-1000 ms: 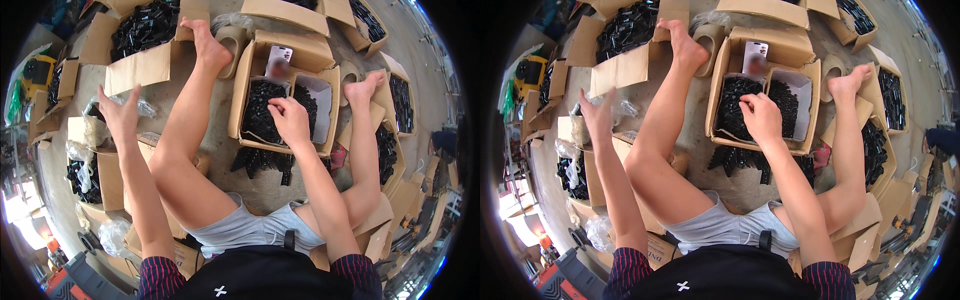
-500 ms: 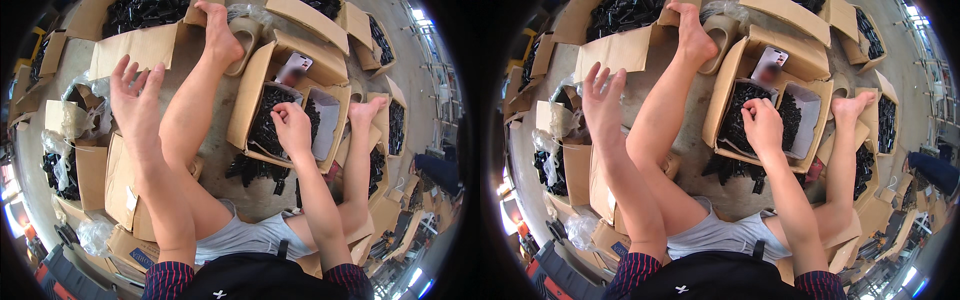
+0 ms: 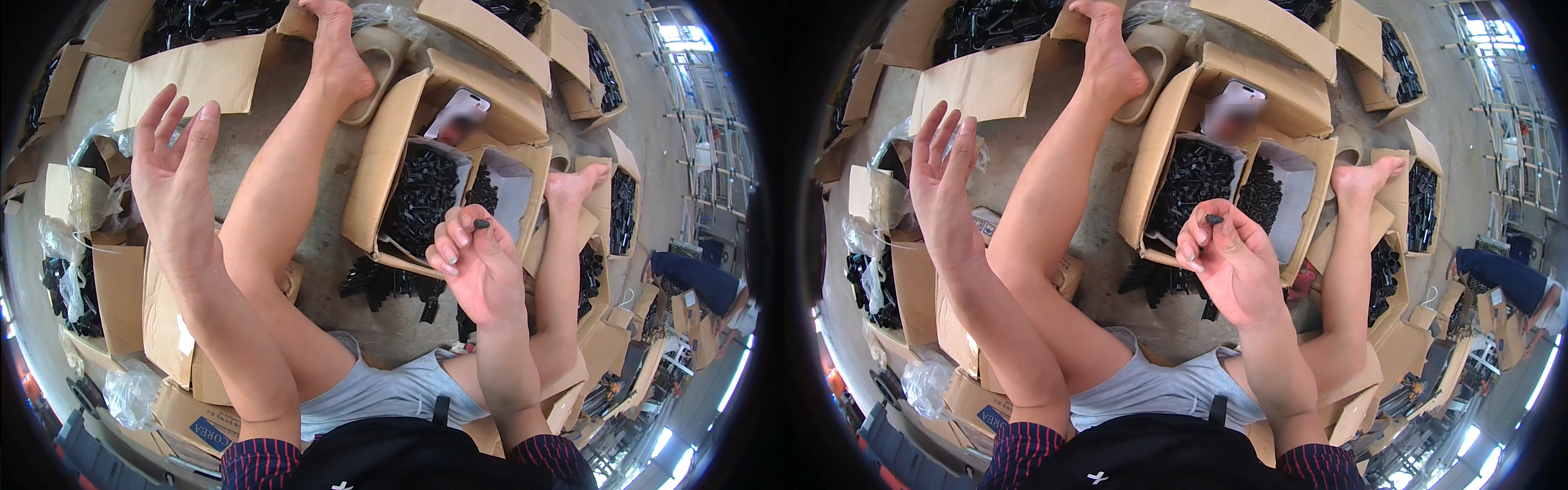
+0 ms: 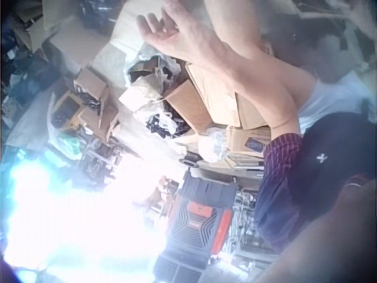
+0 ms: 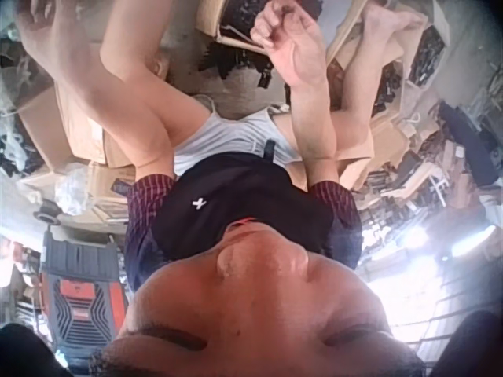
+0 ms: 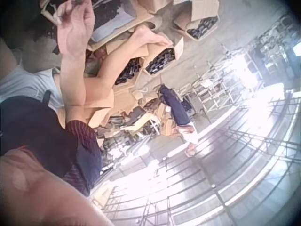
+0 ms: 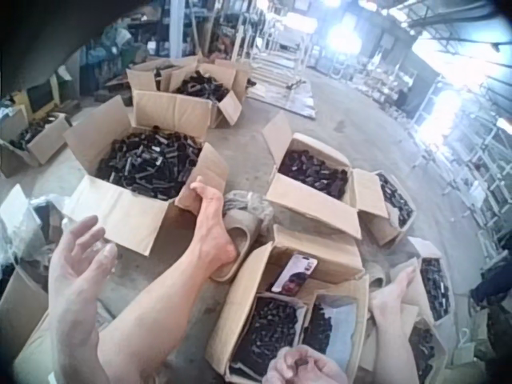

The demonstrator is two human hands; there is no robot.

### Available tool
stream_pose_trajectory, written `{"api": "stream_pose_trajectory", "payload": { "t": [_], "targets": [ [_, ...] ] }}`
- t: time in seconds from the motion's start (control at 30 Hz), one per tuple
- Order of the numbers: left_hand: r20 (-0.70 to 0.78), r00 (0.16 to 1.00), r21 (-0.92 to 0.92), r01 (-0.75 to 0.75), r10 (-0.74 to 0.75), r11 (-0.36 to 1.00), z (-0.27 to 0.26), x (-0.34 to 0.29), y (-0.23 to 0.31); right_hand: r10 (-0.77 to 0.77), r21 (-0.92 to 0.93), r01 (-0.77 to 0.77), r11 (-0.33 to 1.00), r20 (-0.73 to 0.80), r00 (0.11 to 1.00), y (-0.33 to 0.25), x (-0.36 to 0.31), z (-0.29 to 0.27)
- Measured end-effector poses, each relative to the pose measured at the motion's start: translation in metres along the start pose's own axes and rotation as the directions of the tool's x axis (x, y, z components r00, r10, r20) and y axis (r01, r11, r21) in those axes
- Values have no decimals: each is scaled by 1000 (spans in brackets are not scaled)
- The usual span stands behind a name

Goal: The person assembles metal brackets by inserting a pin through several black metal components, then places the assembled units into a plastic bag and puts the bag into a cardboard box.

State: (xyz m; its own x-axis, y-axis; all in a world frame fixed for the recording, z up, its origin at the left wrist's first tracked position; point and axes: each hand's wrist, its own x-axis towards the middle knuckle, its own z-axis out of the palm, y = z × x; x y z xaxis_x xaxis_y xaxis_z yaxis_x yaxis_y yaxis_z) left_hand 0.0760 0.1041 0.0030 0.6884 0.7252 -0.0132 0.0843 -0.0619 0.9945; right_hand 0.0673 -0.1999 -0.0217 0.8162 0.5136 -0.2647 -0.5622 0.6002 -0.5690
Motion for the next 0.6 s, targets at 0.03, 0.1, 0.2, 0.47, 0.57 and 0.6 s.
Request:
{"api": "stream_pose_trajectory", "payload": {
  "t": [0.03,0.1,0.2,0.47,0.57,0.6],
  "targets": [
    [0,1000,10,-2,2,1000,0,0,0,6,42,-7,999,17,1000,-1,-1,6],
    [3,1000,23,-1,1,1000,-1,0,-1,12,95,-12,995,3,1000,-1,-6,16],
    [16,1000,21,7,-7,1000,-1,1,-2,5,78,-5,997,3,1000,-2,-10,23],
    [49,999,49,7,-9,999,-4,2,-5,-394,-548,300,781,-58,917,3,-27,52],
    [57,998,40,8,-11,999,-4,3,-5,-548,-769,428,474,123,827,6,-29,53],
    [62,998,49,4,-7,999,-4,3,-4,-563,-794,438,421,149,813,5,-31,55]
  ]
}}
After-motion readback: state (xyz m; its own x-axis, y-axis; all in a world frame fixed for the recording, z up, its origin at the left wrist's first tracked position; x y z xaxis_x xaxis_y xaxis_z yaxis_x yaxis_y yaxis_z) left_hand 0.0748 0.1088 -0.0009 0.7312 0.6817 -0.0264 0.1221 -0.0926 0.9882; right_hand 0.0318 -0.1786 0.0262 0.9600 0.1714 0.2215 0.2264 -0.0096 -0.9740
